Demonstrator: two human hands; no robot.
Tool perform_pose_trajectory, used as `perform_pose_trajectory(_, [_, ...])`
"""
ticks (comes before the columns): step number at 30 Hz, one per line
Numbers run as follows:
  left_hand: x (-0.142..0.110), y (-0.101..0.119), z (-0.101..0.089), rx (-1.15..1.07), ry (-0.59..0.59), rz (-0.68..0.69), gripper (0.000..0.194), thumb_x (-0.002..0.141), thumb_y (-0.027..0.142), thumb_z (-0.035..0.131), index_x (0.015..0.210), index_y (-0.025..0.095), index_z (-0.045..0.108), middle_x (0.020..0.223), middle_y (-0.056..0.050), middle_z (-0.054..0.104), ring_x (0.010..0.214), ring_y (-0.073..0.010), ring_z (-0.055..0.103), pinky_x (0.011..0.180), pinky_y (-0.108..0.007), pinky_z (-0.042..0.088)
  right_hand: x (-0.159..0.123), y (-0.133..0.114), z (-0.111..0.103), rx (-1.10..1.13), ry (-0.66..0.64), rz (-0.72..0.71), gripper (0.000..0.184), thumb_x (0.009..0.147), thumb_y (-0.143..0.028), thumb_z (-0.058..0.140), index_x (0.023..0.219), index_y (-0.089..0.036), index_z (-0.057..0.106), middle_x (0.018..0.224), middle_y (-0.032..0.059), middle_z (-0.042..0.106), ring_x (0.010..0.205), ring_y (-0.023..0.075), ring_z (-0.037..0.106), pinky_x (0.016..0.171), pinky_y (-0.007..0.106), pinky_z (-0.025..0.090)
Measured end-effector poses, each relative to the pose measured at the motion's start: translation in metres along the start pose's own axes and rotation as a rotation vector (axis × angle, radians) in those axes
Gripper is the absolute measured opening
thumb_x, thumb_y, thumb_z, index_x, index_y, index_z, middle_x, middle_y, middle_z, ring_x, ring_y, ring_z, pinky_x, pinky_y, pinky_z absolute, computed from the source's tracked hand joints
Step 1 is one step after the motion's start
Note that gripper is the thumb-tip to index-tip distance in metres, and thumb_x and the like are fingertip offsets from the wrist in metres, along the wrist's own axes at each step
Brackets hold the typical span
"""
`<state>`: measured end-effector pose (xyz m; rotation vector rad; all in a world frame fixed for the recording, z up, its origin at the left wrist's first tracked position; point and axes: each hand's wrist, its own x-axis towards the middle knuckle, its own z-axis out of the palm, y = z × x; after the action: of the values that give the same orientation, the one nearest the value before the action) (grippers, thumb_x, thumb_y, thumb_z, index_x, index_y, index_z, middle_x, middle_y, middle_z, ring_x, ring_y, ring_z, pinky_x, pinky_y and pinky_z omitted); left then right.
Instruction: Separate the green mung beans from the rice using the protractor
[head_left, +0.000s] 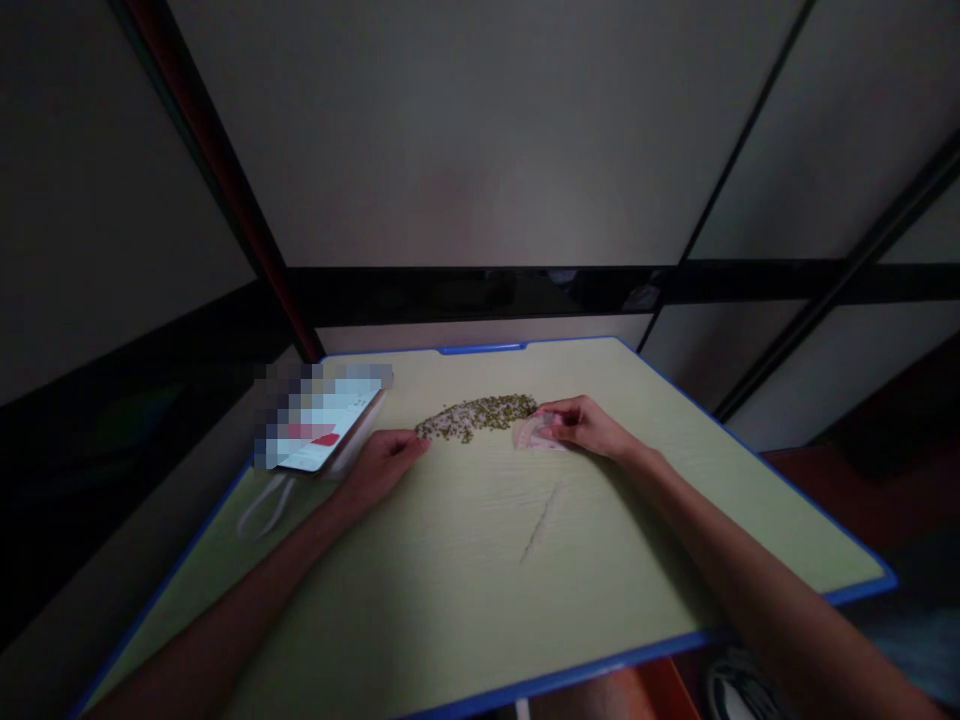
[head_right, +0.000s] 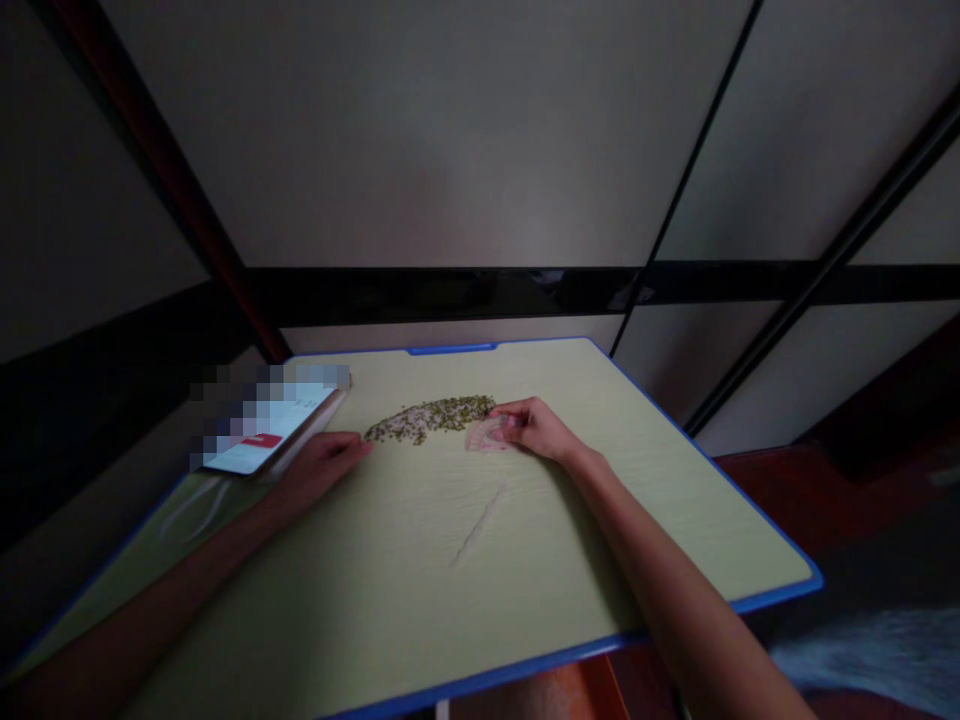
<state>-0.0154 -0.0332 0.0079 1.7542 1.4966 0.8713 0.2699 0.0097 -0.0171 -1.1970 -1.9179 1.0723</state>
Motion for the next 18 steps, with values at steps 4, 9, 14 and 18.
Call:
perform_pose_trajectory(4, [-0.003,0.004,0.000,0.006,0.009,-0.004,0.033,0.065,0.039,0.046,0.043,0.021,0.029,0.040,0.007,0.028,0.042,-0.0077,0.029,0.042,-0.022,0.022,-0.012,-0.007,0.005,0.000,-0.002,-0.012,0.049,0.062,-0.045,0.064,0.091,-0.005,0.062,0.049,-0.0068,0.035,0.045,0.0057,0.028,0.043,0.020,0.022])
perform_pose_trajectory(9, [-0.007,0.009,-0.015,0.026,0.002,-0.046,0.033,0.066,0.041,0.047,0.043,0.021,0.035,0.033,0.008,0.033,0.035,-0.0076,0.032,0.040,-0.021,0.025,-0.029,-0.014,0.011,-0.004,-0.026,-0.037,0.043,0.065,-0.041,0.063,0.091,-0.006,0.064,0.050,-0.0064,0.034,0.047,0.0064,0.027,0.044,0.021,0.023])
perform_pose_trajectory(14, [-0.020,0.017,-0.035,0.001,-0.001,-0.055,0.033,0.064,0.040,0.054,0.044,0.019,0.040,0.034,0.008,0.037,0.033,-0.0067,0.035,0.040,-0.021,0.027,-0.043,-0.015,0.016,0.001,-0.037,-0.054,0.040,0.066,-0.037,0.063,0.091,-0.006,0.064,0.053,-0.0051,0.037,0.049,0.0067,0.028,0.045,0.020,0.024])
perform_pose_trajectory(18, [-0.051,0.024,-0.046,-0.103,0.075,-0.060,0.035,0.072,0.036,0.049,0.043,0.018,0.040,0.037,0.007,0.038,0.036,-0.0059,0.035,0.042,-0.021,0.028,-0.051,-0.015,0.019,0.004,-0.044,-0.063,0.037,0.068,-0.034,0.062,0.092,-0.006,0.063,0.055,-0.0038,0.041,0.050,0.0073,0.030,0.046,0.020,0.025])
